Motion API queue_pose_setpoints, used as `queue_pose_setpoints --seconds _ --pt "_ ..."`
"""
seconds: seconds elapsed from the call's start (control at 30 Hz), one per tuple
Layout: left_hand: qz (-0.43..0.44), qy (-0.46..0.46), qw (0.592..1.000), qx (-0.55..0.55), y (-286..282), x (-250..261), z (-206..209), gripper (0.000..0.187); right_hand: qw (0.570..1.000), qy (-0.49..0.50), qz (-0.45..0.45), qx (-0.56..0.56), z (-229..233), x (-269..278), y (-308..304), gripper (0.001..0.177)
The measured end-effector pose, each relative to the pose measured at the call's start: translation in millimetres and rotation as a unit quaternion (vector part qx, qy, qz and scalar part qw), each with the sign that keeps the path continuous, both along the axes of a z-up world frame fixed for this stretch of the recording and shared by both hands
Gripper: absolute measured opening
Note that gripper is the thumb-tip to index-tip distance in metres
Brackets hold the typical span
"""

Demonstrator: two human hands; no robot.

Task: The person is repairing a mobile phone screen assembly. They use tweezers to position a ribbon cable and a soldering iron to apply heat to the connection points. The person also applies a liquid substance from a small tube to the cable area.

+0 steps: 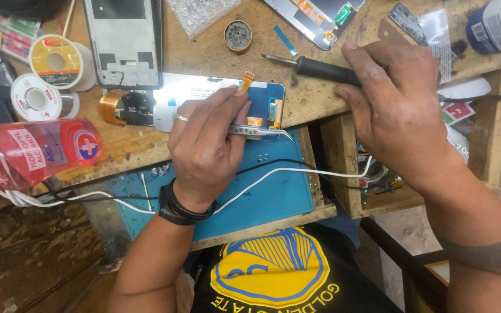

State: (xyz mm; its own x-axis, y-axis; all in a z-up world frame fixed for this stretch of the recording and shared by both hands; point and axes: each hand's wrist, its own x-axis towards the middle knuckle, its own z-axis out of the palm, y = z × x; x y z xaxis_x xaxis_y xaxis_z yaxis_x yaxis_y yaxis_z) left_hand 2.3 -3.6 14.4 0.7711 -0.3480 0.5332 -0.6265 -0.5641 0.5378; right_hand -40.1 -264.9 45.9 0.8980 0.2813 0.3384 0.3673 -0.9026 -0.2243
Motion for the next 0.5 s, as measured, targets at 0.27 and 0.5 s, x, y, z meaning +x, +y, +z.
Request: queue_pose_setpoints --seconds 0.27,0.5 --pt "-0.005 0.003 1.000 0.004 -1 1 3 0.022 0.996 -0.053 0.006 0.069 -5 -10 -18 0.043" --pt "-0.015 0.022 0.999 0.017 0 2 4 0.021 0.906 -0.046 -0.326 0.265 -55 -106 -103 0.031"
